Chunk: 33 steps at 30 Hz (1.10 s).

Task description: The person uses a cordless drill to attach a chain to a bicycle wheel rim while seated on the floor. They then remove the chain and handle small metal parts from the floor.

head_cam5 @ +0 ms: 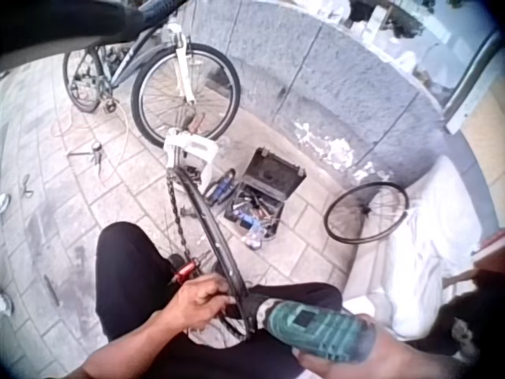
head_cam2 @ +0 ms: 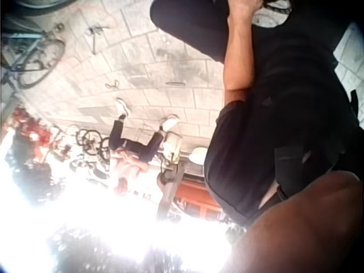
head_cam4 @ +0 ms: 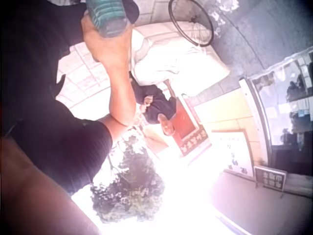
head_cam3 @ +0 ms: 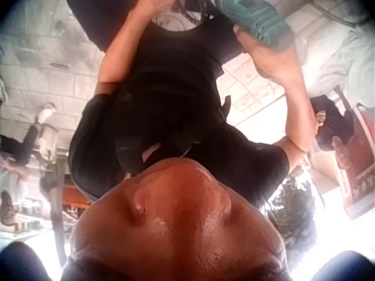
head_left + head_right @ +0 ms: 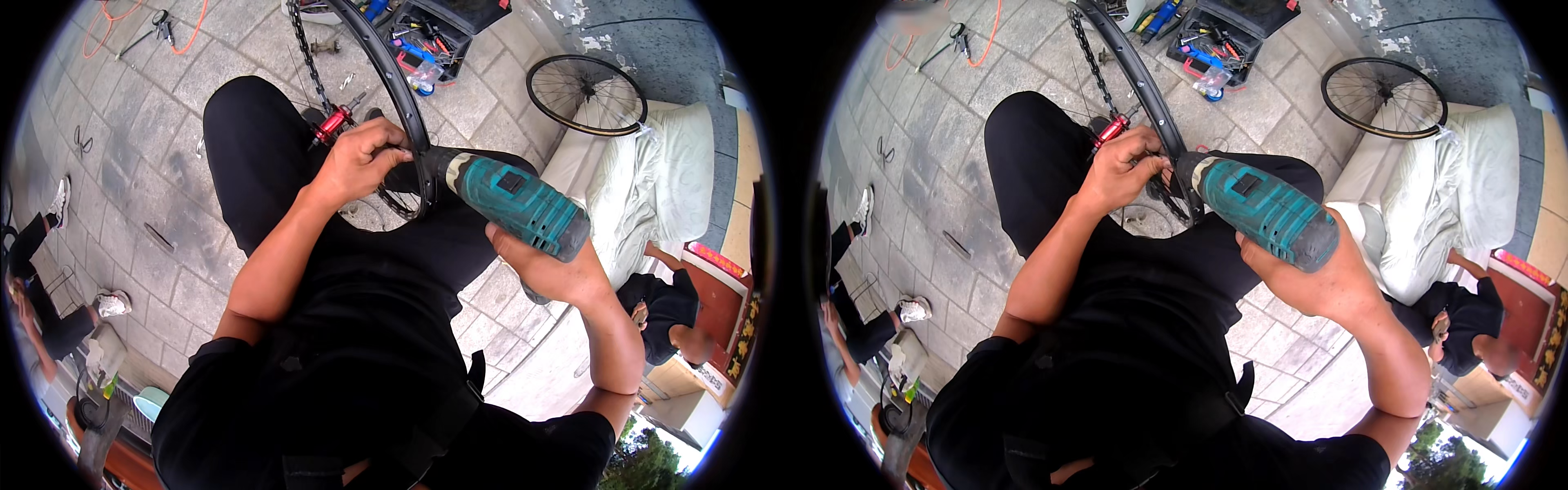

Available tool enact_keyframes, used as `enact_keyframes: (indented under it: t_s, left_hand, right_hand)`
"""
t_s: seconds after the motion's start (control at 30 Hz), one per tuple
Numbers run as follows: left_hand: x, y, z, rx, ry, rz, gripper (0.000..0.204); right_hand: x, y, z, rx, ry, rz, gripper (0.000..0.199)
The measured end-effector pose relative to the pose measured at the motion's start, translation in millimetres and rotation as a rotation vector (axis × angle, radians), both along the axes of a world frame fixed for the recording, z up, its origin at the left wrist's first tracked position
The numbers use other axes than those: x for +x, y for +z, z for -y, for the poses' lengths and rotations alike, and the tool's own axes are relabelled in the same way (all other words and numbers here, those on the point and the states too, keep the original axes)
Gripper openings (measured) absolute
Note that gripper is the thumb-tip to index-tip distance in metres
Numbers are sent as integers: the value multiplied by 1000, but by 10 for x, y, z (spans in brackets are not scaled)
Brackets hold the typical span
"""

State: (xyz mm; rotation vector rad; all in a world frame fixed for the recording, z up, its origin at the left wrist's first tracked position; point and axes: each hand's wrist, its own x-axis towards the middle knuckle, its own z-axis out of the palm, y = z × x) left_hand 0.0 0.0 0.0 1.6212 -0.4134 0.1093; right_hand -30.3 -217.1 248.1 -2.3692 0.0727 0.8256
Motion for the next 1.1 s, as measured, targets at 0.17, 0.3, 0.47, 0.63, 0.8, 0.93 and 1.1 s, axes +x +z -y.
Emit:
enact_keyframes:
  t_s: [0.17, 0.3, 0.47, 0.63, 0.8, 0.93, 1.1]
  left_hand:
    - [-69, 69, 20, 10, 1, -83, 13]
    - [-33, 65, 16, -6, -3, -60, 14]
    - [-18, 24, 39, -14, 10, -43, 14]
    - [-35, 41, 30, 1, 19, -62, 14]
    - [-84, 95, 35, 103, 73, -18, 14]
    - [-136, 132, 55, 181, 131, 2, 14]
    - [-45, 99, 153, 196, 260, 48, 15]
  right_hand:
    - [-16, 27, 5, -34, -22, -27, 18]
    - [-2, 25, -5, -27, -21, -26, 19]
    - [29, 32, -14, -32, -27, -30, 20]
    - [44, 52, -27, -38, -45, -62, 19]
    - [21, 53, -27, 6, -58, -55, 19]
    - [23, 54, -37, -1, -54, -62, 18]
    - [-54, -33, 57, 23, -9, -20, 23]
